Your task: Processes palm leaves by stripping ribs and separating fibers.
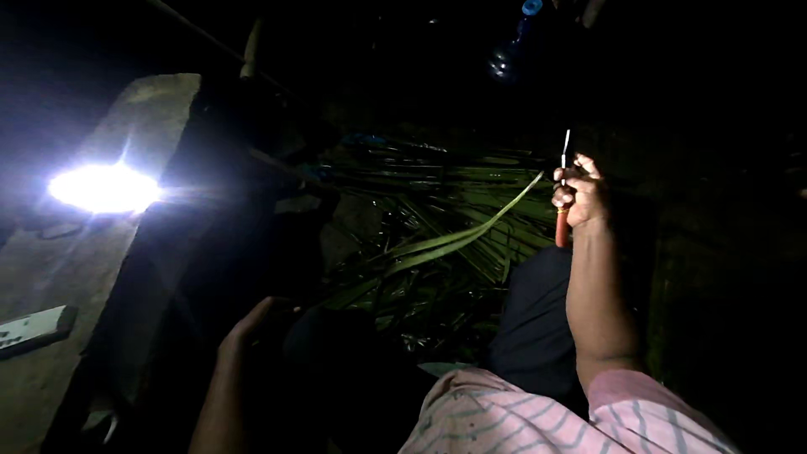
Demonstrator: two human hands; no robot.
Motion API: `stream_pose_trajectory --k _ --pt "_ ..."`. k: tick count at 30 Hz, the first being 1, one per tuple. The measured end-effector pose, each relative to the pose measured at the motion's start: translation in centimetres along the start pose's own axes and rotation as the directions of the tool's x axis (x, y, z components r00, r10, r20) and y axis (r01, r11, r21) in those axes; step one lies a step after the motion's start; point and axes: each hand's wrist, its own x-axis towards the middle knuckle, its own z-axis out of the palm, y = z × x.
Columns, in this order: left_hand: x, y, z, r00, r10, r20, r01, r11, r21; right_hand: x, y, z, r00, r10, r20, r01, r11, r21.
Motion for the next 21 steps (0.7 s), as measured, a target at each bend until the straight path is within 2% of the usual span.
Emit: stream_pose_trajectory --k 2,4,8,12,14,17,19,21 --pt "-0.8 -0.2 1.1 0.998 -0.023 -0.057 0.027 0.997 0.068 -0.3 -0.2 -0.7 1.0 0.003 0.014 -0.002 0.999 -0.054" --pt "-1.2 0.7 1.4 0.998 -0.019 -0.067 0.027 0.991 0.13 -1.3 0.2 -0.3 0.989 0.052 0.138 -0.021 0.976 -0.216" --pt "-1.1 4.1 0.9 0.984 -0.152 -0.095 0.175 0.927 0.332 -3.4 2.5 2.4 0.89 0.241 0.387 0.007 0.842 -0.54" --pt "-2.9 7.7 -0.8 0.96 -0.258 -0.11 0.279 0.837 0.47 -4.0 5.2 4.6 0.823 0.353 0.445 0.011 0.773 -0.635" --pt "-3.9 8.1 -1.3 0.968 -0.206 -0.143 0.249 0.841 0.48 -4.5 5.6 5.6 0.797 0.402 0.451 0.002 0.745 -0.667" --pt "-4.9 7.2 -1.0 0.963 0.037 -0.267 0.104 0.862 0.496 -5.4 6.3 6.7 0.747 0.436 0.502 0.043 0.722 -0.69" --pt "-6.3 8.9 -1.8 0.967 0.022 -0.253 0.098 0.888 0.448 -5.9 6.6 7.1 0.686 0.449 0.572 0.11 0.714 -0.692" --pt "-6.1 8.9 -2.3 0.962 0.08 -0.259 0.04 0.904 0.426 -6.4 6.7 7.5 0.594 0.474 0.649 0.148 0.729 -0.668"
